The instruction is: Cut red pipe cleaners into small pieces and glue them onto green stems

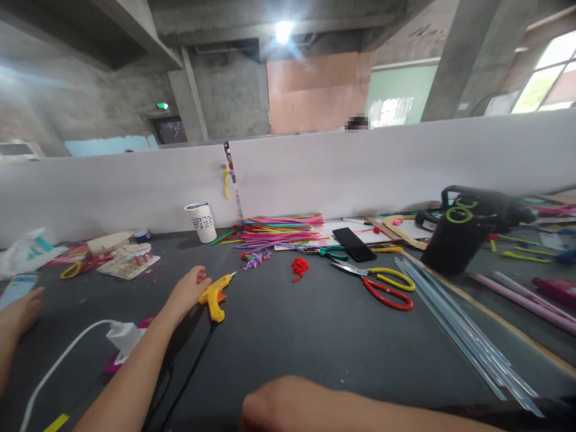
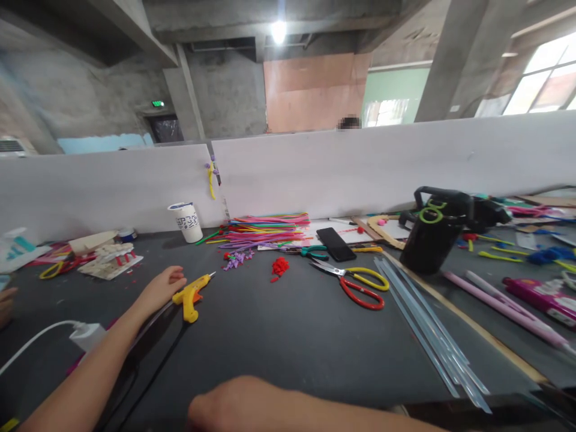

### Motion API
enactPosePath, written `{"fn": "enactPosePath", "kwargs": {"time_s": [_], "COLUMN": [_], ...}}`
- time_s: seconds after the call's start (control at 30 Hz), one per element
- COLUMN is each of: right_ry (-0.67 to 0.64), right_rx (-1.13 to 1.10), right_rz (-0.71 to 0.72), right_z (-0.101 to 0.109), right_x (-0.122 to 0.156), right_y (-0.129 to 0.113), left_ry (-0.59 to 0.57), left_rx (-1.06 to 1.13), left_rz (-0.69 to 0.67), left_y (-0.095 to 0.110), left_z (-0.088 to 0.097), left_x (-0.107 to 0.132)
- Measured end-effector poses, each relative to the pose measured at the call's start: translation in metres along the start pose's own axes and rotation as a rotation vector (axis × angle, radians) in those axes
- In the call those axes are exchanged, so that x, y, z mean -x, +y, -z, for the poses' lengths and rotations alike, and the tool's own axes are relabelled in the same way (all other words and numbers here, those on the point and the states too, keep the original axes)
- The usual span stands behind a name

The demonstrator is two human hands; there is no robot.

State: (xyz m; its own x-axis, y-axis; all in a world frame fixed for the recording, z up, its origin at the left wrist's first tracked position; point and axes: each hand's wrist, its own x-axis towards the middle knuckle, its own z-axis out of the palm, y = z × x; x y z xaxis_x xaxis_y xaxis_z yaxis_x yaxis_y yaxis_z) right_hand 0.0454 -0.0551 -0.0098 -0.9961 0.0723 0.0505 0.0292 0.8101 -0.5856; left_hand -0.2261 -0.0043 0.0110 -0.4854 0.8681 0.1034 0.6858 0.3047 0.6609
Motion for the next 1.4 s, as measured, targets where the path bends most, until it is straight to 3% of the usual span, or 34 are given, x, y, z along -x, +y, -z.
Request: {"fn": "enactPosePath", "kwargs": {"time_s": [0.07,0.13,0.2,0.27,0.4,0.5,0.67,0.77,0.93,1.1,1.27,1.33,1.37,1.4], "right_ry": [0.197,0.339,0.433,0.482,0.476,0.452,0.508,0.537,0.555,0.588,0.558,0.553,0.548,0.540], "right_rx": [0.045,-0.019,-0.088,-0.140,-0.201,-0.208,-0.295,-0.380,-0.388,-0.340,-0.020,0.182,0.271,0.339], "right_rz": [-0.191,-0.324,-0.400,-0.438,-0.428,-0.413,-0.372,-0.355,-0.374,-0.408,-0.409,-0.358,-0.327,-0.304], "right_z": [0.028,0.048,0.058,0.059,0.051,0.050,0.059,0.063,0.063,0.062,0.071,0.073,0.073,0.072], "right_x": [0.018,0.031,0.038,0.043,0.050,0.054,0.054,0.052,0.054,0.060,0.067,0.070,0.072,0.073], "right_y": [-0.001,0.003,0.011,0.022,0.039,0.041,0.037,0.038,0.043,0.044,0.044,0.047,0.049,0.052], "left_ry": [0.030,-0.025,-0.085,-0.047,0.070,0.077,0.046,0.023,0.076,0.199,0.199,0.104,-0.027,-0.228], "left_rx": [0.041,0.091,0.107,0.079,0.042,0.152,0.458,0.489,0.306,-0.034,-0.194,-0.130,-0.020,0.125], "left_rz": [-0.058,-0.110,-0.124,-0.063,0.184,0.253,0.162,0.088,0.038,0.081,0.054,-0.032,-0.092,-0.130], "left_y": [0.019,0.039,0.050,0.049,0.023,0.008,0.017,0.026,0.032,0.021,0.029,0.048,0.061,0.074], "left_z": [0.000,-0.005,-0.013,-0.019,-0.024,-0.031,-0.041,-0.036,-0.026,-0.036,-0.039,-0.042,-0.047,-0.053], "left_x": [0.016,0.038,0.059,0.069,0.060,0.054,0.076,0.090,0.088,0.073,0.075,0.081,0.085,0.088]}}
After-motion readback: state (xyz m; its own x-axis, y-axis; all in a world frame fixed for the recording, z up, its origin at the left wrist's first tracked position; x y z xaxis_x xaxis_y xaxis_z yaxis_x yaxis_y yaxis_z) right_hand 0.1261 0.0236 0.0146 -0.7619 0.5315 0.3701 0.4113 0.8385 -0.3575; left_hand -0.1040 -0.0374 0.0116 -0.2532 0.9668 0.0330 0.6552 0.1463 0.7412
